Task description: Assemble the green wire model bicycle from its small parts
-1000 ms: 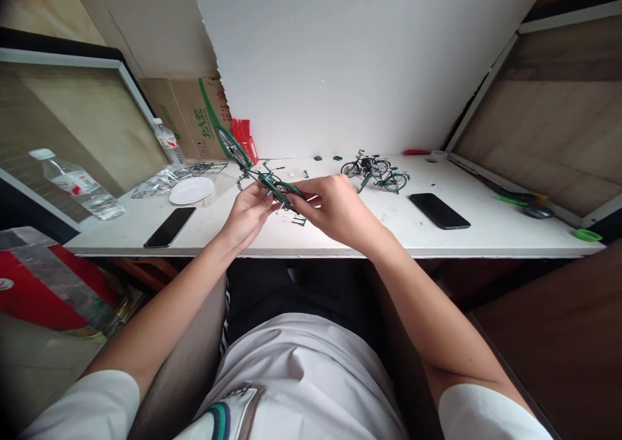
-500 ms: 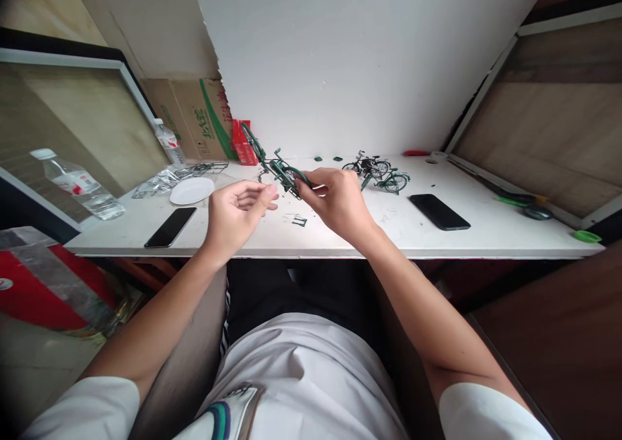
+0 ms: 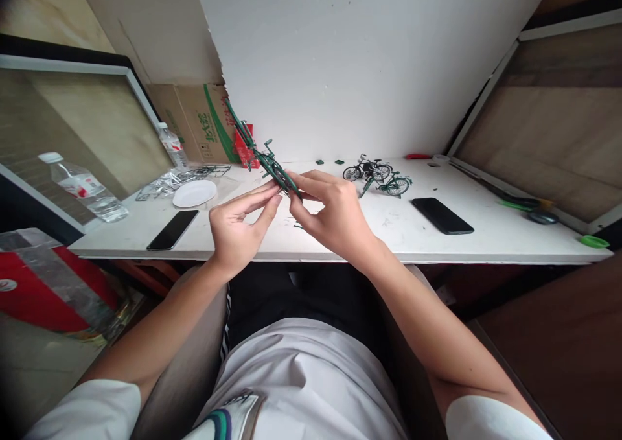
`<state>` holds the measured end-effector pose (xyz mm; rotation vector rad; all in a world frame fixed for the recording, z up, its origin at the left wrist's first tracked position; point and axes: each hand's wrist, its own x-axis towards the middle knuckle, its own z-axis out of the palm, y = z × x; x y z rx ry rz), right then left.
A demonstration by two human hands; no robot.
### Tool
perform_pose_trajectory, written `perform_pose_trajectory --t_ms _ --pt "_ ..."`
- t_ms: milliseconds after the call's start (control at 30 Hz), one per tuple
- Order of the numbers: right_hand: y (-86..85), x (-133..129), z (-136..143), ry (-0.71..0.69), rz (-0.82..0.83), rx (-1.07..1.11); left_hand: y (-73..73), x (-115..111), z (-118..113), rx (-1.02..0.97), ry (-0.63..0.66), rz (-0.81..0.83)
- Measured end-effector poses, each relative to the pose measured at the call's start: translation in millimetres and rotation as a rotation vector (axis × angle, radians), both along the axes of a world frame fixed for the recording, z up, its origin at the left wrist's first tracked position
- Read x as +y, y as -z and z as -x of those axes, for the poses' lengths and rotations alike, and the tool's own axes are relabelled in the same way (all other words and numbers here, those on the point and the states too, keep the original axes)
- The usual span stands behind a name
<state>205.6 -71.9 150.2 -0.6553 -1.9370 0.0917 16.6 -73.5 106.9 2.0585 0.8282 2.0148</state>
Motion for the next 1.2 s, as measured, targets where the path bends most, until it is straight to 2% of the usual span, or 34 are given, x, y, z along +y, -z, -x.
perform_pose_trajectory --t_ms 200,400,733,1200 --pt "-6.0 -4 -6 -0.056 -0.010 -0.074 -2.2 2 5 0.022 0.004 -0.062" --pt "-5.1 -4 -4 -0.014 -0.035 -0.075 -4.3 4 8 0.063 -0.029 -0.132" --pt "-3.9 -9 1 -0.035 -0.026 -0.027 -6.4 6 10 0.123 -0.079 -0.229" --pt "-1.0 -4 2 -0.041 -0.034 -0.065 -9.0 8 14 0.099 -0.116 -0.215"
